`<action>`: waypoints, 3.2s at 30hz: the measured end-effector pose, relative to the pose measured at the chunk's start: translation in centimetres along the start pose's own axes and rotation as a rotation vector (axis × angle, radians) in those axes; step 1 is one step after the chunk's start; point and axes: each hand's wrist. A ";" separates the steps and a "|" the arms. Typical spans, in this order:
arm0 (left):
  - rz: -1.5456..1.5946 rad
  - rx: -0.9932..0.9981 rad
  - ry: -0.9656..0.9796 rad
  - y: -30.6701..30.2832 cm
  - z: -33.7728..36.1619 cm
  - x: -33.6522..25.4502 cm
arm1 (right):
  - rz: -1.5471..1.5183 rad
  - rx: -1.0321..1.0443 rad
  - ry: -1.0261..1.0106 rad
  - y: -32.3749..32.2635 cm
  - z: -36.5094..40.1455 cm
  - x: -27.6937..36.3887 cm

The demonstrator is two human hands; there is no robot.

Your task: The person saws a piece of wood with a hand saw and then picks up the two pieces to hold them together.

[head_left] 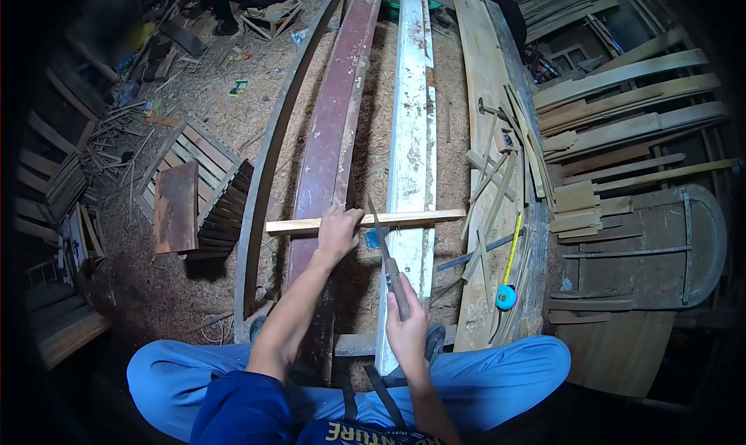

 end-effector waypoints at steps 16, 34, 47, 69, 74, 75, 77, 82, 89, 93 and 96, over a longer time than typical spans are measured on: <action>0.037 -0.101 0.000 0.7 0.2 -0.5 | 0.059 0.011 0.037 0.2 -5.8 1.9; 0.032 -0.056 0.045 0.0 0.6 0.1 | -0.179 -0.059 -0.140 7.1 -2.1 -10.5; 0.010 -0.015 0.107 0.0 1.2 0.6 | -0.211 -0.097 -0.073 6.7 -2.1 -8.2; 0.060 0.088 0.034 -0.5 0.2 0.9 | -0.278 0.021 0.033 4.4 -4.1 -8.2; 0.074 0.085 0.037 0.1 0.5 1.2 | -0.240 0.043 0.009 3.7 -4.1 -7.4; 0.075 0.042 0.030 0.0 0.5 1.0 | -0.229 0.027 -0.025 3.9 -4.3 -7.5; 0.010 0.060 0.022 -0.3 0.3 1.0 | -0.242 0.066 -0.010 2.9 -4.7 -5.4; -0.344 -0.111 0.140 -1.0 -0.3 0.2 | -0.168 0.103 0.065 0.6 -5.3 0.3; -0.281 -0.192 0.093 1.4 0.7 0.9 | -0.089 0.081 0.011 1.4 -5.4 -0.7; 0.037 -0.131 0.045 0.8 1.4 0.0 | -0.085 0.007 -0.058 3.6 -3.5 -2.9; 0.018 -0.143 0.092 0.6 1.8 0.4 | -0.084 0.001 -0.039 4.0 -3.0 -2.3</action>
Point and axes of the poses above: each hand's wrist, its own z-axis away from the middle knuckle, its own y-axis out of the palm, x = y × z, and after that the axes turned 10 degrees about x, right-handed
